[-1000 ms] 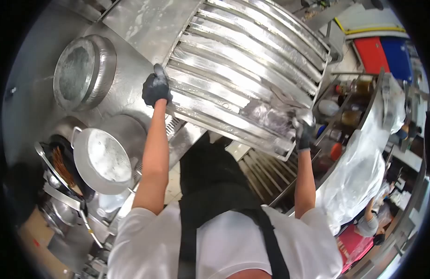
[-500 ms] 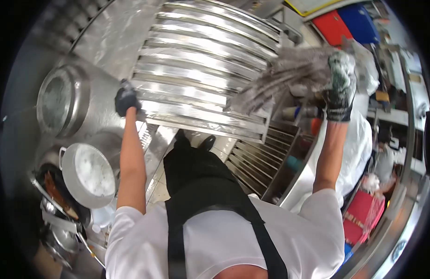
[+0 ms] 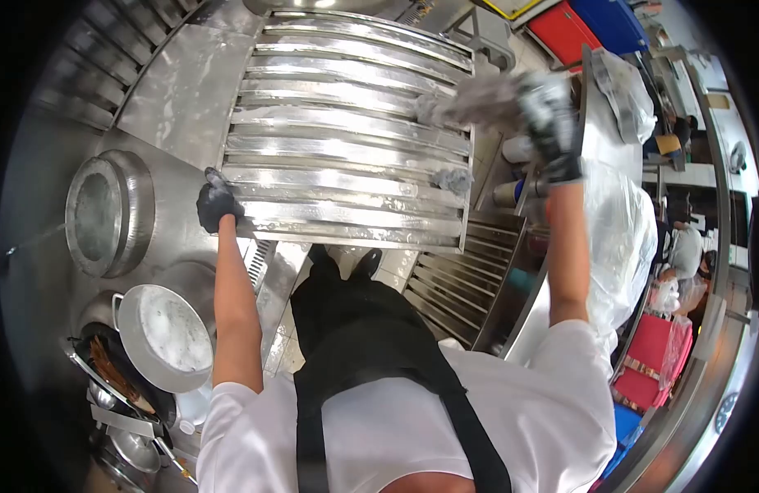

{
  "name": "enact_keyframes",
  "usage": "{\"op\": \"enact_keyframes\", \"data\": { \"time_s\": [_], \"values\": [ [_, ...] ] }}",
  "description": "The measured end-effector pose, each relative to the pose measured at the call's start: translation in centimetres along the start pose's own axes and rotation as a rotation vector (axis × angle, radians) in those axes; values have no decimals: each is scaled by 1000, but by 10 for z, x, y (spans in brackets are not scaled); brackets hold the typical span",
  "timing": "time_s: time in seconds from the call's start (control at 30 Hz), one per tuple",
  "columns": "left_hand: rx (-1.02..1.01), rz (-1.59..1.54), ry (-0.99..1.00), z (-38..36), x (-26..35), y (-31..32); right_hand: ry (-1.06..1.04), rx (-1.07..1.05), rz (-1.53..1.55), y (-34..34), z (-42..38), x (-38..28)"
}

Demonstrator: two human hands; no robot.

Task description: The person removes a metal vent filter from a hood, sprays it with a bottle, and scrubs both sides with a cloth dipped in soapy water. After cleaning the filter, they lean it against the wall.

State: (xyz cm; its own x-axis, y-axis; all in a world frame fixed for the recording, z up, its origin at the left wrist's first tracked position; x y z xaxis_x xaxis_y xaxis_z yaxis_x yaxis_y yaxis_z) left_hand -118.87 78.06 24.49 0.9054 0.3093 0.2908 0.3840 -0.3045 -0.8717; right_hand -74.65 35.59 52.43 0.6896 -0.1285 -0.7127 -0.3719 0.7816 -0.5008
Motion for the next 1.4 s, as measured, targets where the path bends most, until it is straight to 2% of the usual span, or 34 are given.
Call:
{"op": "enact_keyframes", "data": {
  "time_s": [0.1,0.17,0.23,0.3,0.33,0.37,0.43,0.5,0.53,0.57,0.63,0.67,0.73,0.77,0.83,0.87,0.9,0.93,0.97,1.03,1.1,1.13,1.2,1.23,1.27,1.3,1.37,1.4],
  "values": [
    [50,11,22,2,3,0,469,-79,211,77,-76,127],
    [69,-8,31,0,5,-2,282,-583,-790,121,-122,181],
    [86,-6,42,8,6,2,-395,-324,-981,129,-147,113],
    [104,-16,39,4,7,0,561,-164,-265,101,-185,145],
    [54,-35,33,6,6,4,515,-26,113,110,-199,147],
    [54,-29,39,6,9,5,520,-20,114,117,-214,157],
    [94,-3,38,4,10,3,200,-331,-756,139,-226,147],
    [93,7,50,2,12,3,737,-131,-551,144,-227,162],
    [65,-5,36,6,10,7,662,-74,-609,153,-233,185],
    [35,-15,25,7,7,9,724,-70,-634,157,-225,183],
    [30,-8,51,-9,19,-3,549,-26,-698,152,-203,169],
    [25,-8,60,-17,21,-6,555,-23,-704,142,-202,175],
    [26,9,66,0,13,8,523,-78,-236,137,-197,201],
    [29,28,67,9,10,12,409,-228,-161,133,-194,209],
    [33,13,72,9,11,10,-216,-315,-436,108,-165,171],
    [10,-7,53,7,9,12,177,-199,-25,79,-152,171],
    [-10,-28,32,10,8,13,-134,-239,-521,58,-140,148],
    [-16,-21,223,25,11,35,-253,-272,-615,45,-131,149],
    [-2,-10,393,45,2,52,-163,-275,-492,42,-103,149],
    [205,165,462,50,8,50,135,-287,-227,58,-57,167],
    [9,190,196,24,36,19,188,-445,-192,97,-43,211],
    [8,154,131,25,38,17,173,-547,-168,119,-44,248],
    [-37,134,89,37,40,19,59,-746,-406,157,-58,250],
    [-42,131,80,41,36,22,122,-923,-755,164,-73,267],
    [-58,122,76,40,36,21,129,-885,-731,179,-66,236],
    [-76,114,76,39,37,19,129,-894,-736,191,-70,240],
    [-86,133,28,40,38,19,-97,-705,-675,212,-73,227],
    [-79,128,27,40,38,18,-21,-592,-595,220,-81,222]
  ]
}}
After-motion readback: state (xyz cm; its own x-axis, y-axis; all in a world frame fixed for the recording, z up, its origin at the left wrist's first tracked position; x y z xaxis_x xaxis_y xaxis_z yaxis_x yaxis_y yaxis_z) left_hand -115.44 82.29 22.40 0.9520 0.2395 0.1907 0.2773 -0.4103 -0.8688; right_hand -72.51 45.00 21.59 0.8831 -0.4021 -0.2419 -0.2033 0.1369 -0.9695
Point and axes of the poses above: each hand's wrist, its own z-axis towards the middle knuckle, its own y-axis out of the palm, x = y × z, the point moved 9 cm from there along z, towards the middle knuckle, and after that the axes turned 8 degrees about -y, right-handed, at the moved point
